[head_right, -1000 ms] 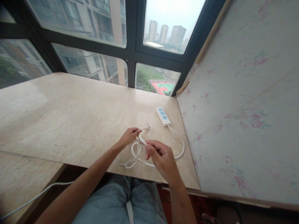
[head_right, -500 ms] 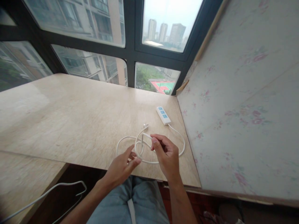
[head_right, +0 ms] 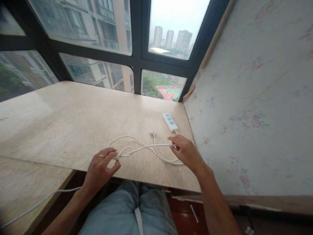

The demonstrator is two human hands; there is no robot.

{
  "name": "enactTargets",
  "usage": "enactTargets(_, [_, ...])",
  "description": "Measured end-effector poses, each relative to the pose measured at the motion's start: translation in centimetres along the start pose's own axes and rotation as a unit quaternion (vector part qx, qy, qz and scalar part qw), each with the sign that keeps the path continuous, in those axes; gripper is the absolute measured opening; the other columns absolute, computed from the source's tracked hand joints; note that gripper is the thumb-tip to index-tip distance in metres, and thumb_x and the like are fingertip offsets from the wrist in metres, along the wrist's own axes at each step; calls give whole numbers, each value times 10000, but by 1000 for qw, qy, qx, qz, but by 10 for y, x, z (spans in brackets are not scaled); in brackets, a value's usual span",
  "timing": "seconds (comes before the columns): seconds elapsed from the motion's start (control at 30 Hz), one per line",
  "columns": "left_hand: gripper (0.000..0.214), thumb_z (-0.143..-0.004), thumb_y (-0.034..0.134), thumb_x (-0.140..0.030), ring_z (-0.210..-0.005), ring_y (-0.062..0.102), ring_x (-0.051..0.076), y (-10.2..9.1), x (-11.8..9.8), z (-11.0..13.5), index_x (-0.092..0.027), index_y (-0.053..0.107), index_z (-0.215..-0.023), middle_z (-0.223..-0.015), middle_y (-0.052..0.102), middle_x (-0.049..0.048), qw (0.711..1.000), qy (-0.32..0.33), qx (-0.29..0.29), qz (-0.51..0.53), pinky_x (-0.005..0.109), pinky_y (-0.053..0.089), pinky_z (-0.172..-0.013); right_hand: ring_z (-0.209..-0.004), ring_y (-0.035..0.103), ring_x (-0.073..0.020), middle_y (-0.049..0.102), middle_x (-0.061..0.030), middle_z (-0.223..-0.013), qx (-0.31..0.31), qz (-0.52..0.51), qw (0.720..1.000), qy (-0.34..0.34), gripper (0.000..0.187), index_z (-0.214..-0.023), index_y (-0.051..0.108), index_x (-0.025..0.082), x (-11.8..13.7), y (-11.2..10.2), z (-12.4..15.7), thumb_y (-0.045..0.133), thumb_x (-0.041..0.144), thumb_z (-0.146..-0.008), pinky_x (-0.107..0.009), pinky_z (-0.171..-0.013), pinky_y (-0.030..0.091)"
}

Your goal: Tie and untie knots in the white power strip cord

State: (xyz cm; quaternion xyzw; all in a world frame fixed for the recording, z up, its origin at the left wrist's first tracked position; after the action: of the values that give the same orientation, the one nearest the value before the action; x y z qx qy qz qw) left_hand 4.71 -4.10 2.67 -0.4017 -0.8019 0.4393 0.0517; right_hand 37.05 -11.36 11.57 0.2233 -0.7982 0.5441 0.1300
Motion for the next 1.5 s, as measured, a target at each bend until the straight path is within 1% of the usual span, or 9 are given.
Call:
enactTargets(0.13, [168, -784, 543, -176, -1073, 607, 293, -6, 14, 4, -163, 662, -901, -1219, 601, 159, 999, -46, -6, -29, 403, 502, -887, -752, 628, -180, 662, -73, -865, -23, 102, 994, -16, 238, -977, 695, 173, -22, 8, -7, 495, 157, -850, -289, -701, 492])
enactTargets(0.27, [163, -796, 502, -163, -967, 649, 260, -9, 17, 11, -185, 654, -850, -1285, 569, 140, 994, -106, 21, -21, 371, 536, -807, -779, 636, -205, 684, -91, -903, -67, 223, 970, 77, 264, -986, 704, 176, -40, 17, -13, 540, 365, -902, -294, -671, 457])
enactTargets(0.43, [198, -816, 446, -164, -1116, 593, 280, -8, 26, 17, -181, 644, -816, -1235, 593, 156, 991, -130, 17, 19, 402, 510, -897, -735, 647, -238, 716, -82, -806, 76, 265, 928, 250, 532, -878, 726, 246, -51, 26, -20, 423, 683, -866, -284, -555, 365])
enactTargets(0.77, [323, -735, 527, -191, -1128, 588, 259, -2, 35, 32, -183, 628, -1041, -1208, 607, 117, 969, -207, 22, 131, 439, 460, -1000, -566, 617, -171, 654, -39, -593, 166, 40, 945, 281, 386, -738, 661, 179, -60, 27, 3, 464, 475, -887, -264, -560, 415])
enactTargets(0.93, [370, -752, 482, -188, -1244, 512, 259, -1, 35, 46, -181, 640, -1087, -1317, 538, 125, 956, -212, 81, 185, 454, 411, -1056, -612, 636, -177, 694, -63, -712, 355, -154, 888, 247, 442, -762, 696, 159, -45, -2, 29, 581, 584, -799, -258, -537, 462])
enactTargets(1.07, [279, -832, 431, -245, -1260, 493, 258, -3, 35, 47, -187, 673, -960, -1300, 548, 119, 947, -230, 79, 209, 462, 391, -1066, -564, 610, -152, 703, -85, -769, 344, -216, 874, 267, 553, -794, 717, 157, -50, -7, 35, 539, 680, -783, -267, -532, 478])
enactTargets(1.23, [266, -857, 504, -375, -1198, 533, 282, -1, 34, 42, -195, 626, -703, -1202, 593, 137, 946, -257, 58, 186, 454, 414, -1024, -539, 599, -156, 682, -78, -752, 195, -96, 924, 315, 567, -997, 689, 123, -68, 30, 12, 487, 627, -833, -256, -480, 435])
enactTargets(1.33, [261, -845, 540, -366, -1190, 536, 282, 2, 34, 43, -203, 582, -646, -1165, 604, 137, 953, -250, 39, 169, 440, 417, -1014, -686, 653, -180, 705, -102, -878, 209, 42, 932, 293, 457, -1130, 644, 113, -71, 59, -7, 582, 459, -836, -260, -598, 451])
enactTargets(1.5, [207, -819, 592, -351, -1164, 545, 288, 5, 31, 48, -202, 592, -675, -1151, 594, 125, 949, -264, 18, 169, 442, 439, -988, -783, 641, -193, 704, -88, -867, 263, 138, 917, 265, 316, -1059, 639, 135, -68, 95, -30, 640, 282, -779, -244, -637, 401])
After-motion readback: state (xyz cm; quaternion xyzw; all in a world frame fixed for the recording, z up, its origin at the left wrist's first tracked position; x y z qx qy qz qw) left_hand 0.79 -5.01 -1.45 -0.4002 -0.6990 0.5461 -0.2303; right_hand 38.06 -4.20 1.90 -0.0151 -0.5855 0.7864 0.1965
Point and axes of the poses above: each hand's wrist, its own z-axis away from the middle knuckle, its own y-axis out of the palm, x = y × z, the point moved 1 cm from there along -z, towards the middle knuckle
